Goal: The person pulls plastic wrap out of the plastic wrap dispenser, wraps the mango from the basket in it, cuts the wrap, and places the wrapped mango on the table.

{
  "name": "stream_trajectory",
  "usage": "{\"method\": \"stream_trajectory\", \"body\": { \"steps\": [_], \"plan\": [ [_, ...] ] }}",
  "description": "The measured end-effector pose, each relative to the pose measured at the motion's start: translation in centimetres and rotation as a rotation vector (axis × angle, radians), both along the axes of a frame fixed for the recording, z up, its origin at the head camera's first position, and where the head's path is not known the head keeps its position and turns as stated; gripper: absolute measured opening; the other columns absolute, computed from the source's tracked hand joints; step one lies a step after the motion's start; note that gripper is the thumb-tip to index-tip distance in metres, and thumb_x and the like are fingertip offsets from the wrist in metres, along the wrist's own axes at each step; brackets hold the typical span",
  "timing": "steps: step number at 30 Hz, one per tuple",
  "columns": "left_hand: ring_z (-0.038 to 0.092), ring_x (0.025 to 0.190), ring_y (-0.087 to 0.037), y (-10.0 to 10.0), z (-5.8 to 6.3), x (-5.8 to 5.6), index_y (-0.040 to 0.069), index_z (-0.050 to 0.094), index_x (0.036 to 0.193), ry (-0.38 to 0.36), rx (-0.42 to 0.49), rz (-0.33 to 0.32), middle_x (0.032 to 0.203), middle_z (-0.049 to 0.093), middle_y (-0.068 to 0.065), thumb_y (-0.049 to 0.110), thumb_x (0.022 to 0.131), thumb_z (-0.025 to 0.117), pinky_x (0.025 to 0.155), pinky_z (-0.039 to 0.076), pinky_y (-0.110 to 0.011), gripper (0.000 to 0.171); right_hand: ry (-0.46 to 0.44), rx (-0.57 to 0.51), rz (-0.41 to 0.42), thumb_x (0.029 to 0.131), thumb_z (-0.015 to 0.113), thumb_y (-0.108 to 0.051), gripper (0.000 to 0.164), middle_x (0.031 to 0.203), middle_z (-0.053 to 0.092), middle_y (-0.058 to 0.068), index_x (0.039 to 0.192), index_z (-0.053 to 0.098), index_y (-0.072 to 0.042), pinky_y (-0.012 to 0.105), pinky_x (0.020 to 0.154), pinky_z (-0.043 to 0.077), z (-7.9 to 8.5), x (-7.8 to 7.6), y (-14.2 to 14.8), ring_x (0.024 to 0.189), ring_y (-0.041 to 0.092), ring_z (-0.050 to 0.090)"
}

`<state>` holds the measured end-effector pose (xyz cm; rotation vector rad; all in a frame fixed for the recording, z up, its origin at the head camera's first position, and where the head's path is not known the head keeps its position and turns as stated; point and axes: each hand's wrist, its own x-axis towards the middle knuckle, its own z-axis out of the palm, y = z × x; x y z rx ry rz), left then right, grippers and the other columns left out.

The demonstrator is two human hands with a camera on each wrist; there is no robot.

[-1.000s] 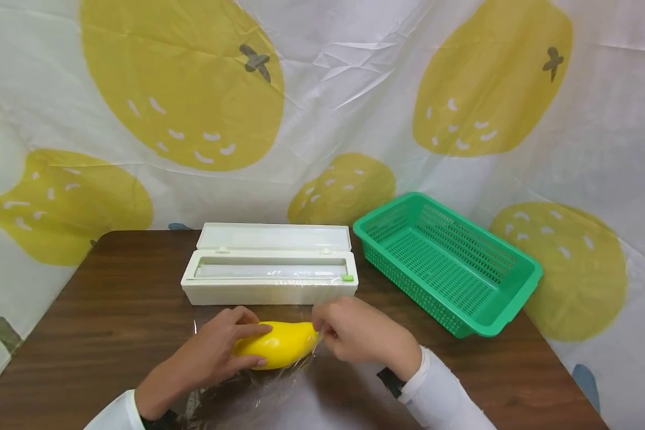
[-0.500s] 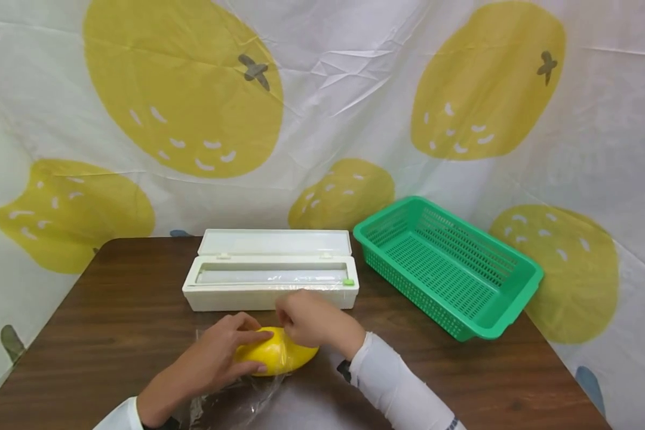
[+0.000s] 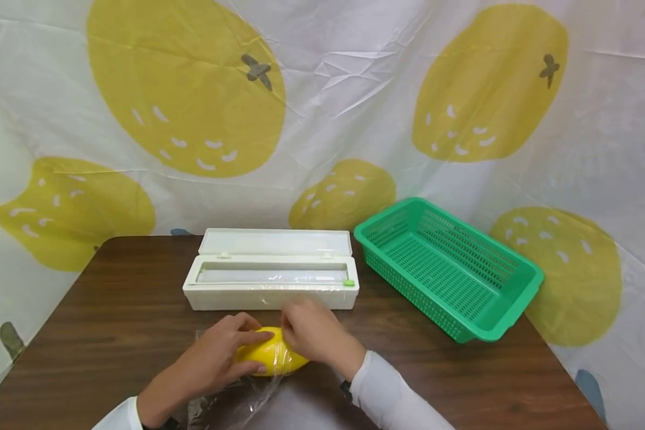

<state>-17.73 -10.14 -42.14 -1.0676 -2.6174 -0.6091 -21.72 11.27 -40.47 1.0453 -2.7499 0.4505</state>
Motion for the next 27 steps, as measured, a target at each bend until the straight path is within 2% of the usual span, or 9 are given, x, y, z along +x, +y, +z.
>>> {"method": "stream_trajectory", "body": {
  "steps": [4, 9, 13, 15, 17, 19, 22, 27],
  "plan": [
    [0.053, 0.086, -0.021, 0.0, 0.0, 0.1, 0.013, 0.075, 0.118, -0.015, -0.003, -0.001, 0.107, 0.065, -0.007, 0.041, 0.076, 0.081, 0.072, 0.053, -0.039, 0.051, 0.012, -0.018, 0.008, 0.086, 0.068, -0.011, 0.009, 0.076, 0.073, 0.001, 0.083, 0.077, -0.010, 0.029, 0.058, 0.057, -0.5, 0.4, 0.3, 0.066, 0.010, 0.060],
    [0.053, 0.086, -0.022, 0.0, 0.0, 0.1, 0.012, 0.075, 0.118, -0.016, 0.002, -0.001, 0.108, 0.065, -0.009, 0.040, 0.076, 0.081, 0.071, 0.054, -0.039, 0.051, 0.042, 0.007, 0.051, 0.089, 0.064, -0.010, 0.014, 0.078, 0.073, 0.002, 0.087, 0.078, -0.009, 0.030, 0.061, 0.057, -0.7, 0.7, 0.6, 0.070, 0.012, 0.061],
    [0.053, 0.086, -0.023, 0.1, -0.1, 0.1, 0.011, 0.075, 0.118, 0.000, 0.013, -0.006, 0.108, 0.065, -0.010, 0.039, 0.076, 0.081, 0.071, 0.054, -0.040, 0.051, -0.025, 0.067, 0.102, 0.091, 0.059, -0.005, 0.021, 0.097, 0.075, 0.006, 0.100, 0.078, -0.007, 0.037, 0.078, 0.059, 0.1, 1.1, 1.1, 0.088, 0.018, 0.063],
    [0.054, 0.087, -0.023, 0.1, 0.0, 0.1, 0.011, 0.075, 0.118, -0.004, 0.011, -0.004, 0.108, 0.065, -0.010, 0.039, 0.077, 0.081, 0.072, 0.054, -0.040, 0.051, -0.076, 0.097, 0.118, 0.091, 0.057, -0.003, 0.026, 0.110, 0.072, 0.009, 0.108, 0.075, -0.006, 0.041, 0.088, 0.056, 0.6, 1.3, 1.4, 0.099, 0.022, 0.060],
    [0.053, 0.088, -0.023, 0.1, 0.0, 0.1, 0.011, 0.075, 0.119, -0.019, 0.006, 0.002, 0.109, 0.065, -0.010, 0.041, 0.077, 0.080, 0.073, 0.054, -0.041, 0.051, -0.109, 0.119, 0.124, 0.088, 0.057, -0.002, 0.031, 0.119, 0.066, 0.010, 0.114, 0.073, -0.006, 0.042, 0.091, 0.054, 0.9, 1.6, 1.6, 0.104, 0.023, 0.056],
    [0.053, 0.088, -0.024, 0.1, 0.1, 0.0, 0.012, 0.074, 0.119, -0.029, 0.000, 0.008, 0.110, 0.064, -0.010, 0.041, 0.077, 0.080, 0.073, 0.055, -0.041, 0.051, -0.125, 0.142, 0.122, 0.084, 0.060, -0.003, 0.036, 0.124, 0.061, 0.010, 0.119, 0.070, -0.005, 0.043, 0.093, 0.053, 1.0, 1.8, 1.8, 0.107, 0.024, 0.053],
    [0.053, 0.088, -0.023, 0.2, 0.1, 0.0, 0.012, 0.074, 0.119, -0.040, -0.004, 0.015, 0.111, 0.064, -0.009, 0.042, 0.077, 0.080, 0.073, 0.054, -0.040, 0.052, -0.136, 0.186, 0.114, 0.075, 0.068, -0.006, 0.047, 0.123, 0.059, 0.008, 0.123, 0.067, -0.004, 0.040, 0.091, 0.052, 1.2, 2.1, 1.8, 0.105, 0.022, 0.050],
    [0.053, 0.089, -0.023, 0.3, -0.1, 0.0, 0.012, 0.074, 0.119, -0.042, 0.003, 0.020, 0.110, 0.064, -0.008, 0.042, 0.077, 0.080, 0.073, 0.055, -0.040, 0.052, -0.109, 0.286, 0.087, 0.074, 0.081, -0.021, 0.070, 0.128, 0.063, 0.006, 0.137, 0.056, -0.005, 0.041, 0.092, 0.050, 1.0, 2.5, 1.6, 0.105, 0.022, 0.049]
  ]
}}
